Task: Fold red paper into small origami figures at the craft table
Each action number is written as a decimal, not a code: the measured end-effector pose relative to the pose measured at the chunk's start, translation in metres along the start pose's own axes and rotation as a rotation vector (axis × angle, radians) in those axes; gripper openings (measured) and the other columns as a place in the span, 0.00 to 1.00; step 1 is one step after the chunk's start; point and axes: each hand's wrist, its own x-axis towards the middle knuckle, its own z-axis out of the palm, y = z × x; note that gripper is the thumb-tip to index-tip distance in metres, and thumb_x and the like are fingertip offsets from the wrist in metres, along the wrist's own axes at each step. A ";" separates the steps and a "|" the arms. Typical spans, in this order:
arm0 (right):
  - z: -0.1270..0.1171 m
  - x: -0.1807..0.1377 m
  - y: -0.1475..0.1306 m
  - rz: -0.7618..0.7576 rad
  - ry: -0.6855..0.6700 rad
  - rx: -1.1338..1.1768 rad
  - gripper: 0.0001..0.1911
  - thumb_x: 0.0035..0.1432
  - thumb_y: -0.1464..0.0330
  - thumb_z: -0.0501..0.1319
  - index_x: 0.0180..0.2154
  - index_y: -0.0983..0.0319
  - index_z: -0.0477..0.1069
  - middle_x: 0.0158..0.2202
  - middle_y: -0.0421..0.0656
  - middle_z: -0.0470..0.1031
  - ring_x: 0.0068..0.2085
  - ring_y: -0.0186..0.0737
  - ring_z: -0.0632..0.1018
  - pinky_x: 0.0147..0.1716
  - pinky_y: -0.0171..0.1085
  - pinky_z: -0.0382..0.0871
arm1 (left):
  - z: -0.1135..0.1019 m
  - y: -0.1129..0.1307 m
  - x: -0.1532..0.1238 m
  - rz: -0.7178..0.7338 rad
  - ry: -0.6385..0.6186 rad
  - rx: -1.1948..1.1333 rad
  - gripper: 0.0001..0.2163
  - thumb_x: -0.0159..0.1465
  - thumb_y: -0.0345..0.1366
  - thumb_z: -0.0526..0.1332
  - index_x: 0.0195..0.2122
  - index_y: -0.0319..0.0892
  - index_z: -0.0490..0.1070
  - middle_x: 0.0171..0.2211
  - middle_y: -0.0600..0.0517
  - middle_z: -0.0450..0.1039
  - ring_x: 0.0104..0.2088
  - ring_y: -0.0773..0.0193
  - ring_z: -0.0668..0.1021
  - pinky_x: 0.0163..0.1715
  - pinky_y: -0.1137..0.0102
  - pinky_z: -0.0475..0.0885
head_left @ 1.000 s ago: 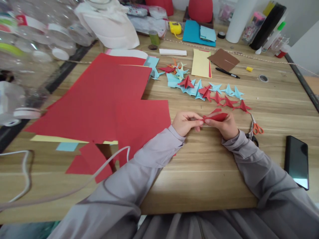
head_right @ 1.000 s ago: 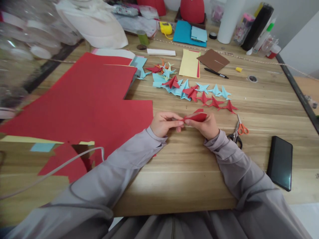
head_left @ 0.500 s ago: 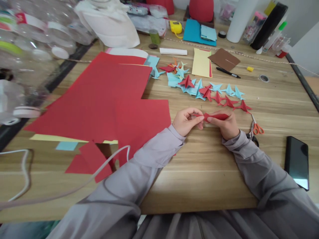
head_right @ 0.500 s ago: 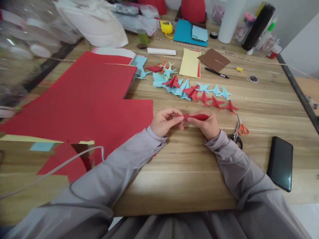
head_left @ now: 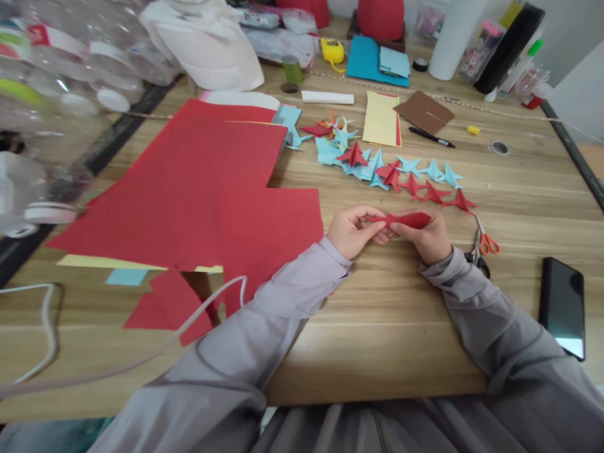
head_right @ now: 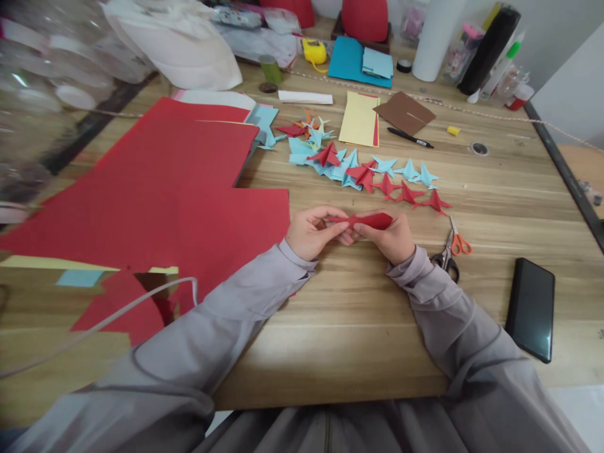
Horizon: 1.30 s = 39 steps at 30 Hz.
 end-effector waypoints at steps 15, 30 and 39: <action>0.007 -0.004 0.000 -0.033 0.031 0.015 0.09 0.40 0.68 0.73 0.28 0.61 0.79 0.23 0.39 0.79 0.24 0.35 0.77 0.26 0.35 0.73 | 0.001 0.002 0.000 -0.008 -0.005 -0.019 0.17 0.43 0.39 0.74 0.27 0.36 0.71 0.18 0.52 0.76 0.18 0.63 0.78 0.19 0.71 0.76; 0.012 -0.003 0.002 0.063 0.012 0.242 0.08 0.40 0.67 0.72 0.29 0.59 0.80 0.21 0.37 0.77 0.22 0.32 0.73 0.23 0.35 0.70 | 0.000 0.001 0.001 -0.069 -0.010 -0.099 0.16 0.43 0.39 0.73 0.28 0.36 0.72 0.19 0.52 0.76 0.18 0.63 0.78 0.18 0.71 0.75; 0.010 -0.001 0.008 0.010 0.036 0.224 0.09 0.42 0.67 0.72 0.30 0.59 0.78 0.24 0.39 0.78 0.25 0.35 0.76 0.28 0.37 0.73 | 0.001 0.000 0.001 -0.048 0.052 -0.110 0.16 0.41 0.37 0.74 0.28 0.35 0.73 0.20 0.50 0.77 0.21 0.62 0.80 0.24 0.68 0.77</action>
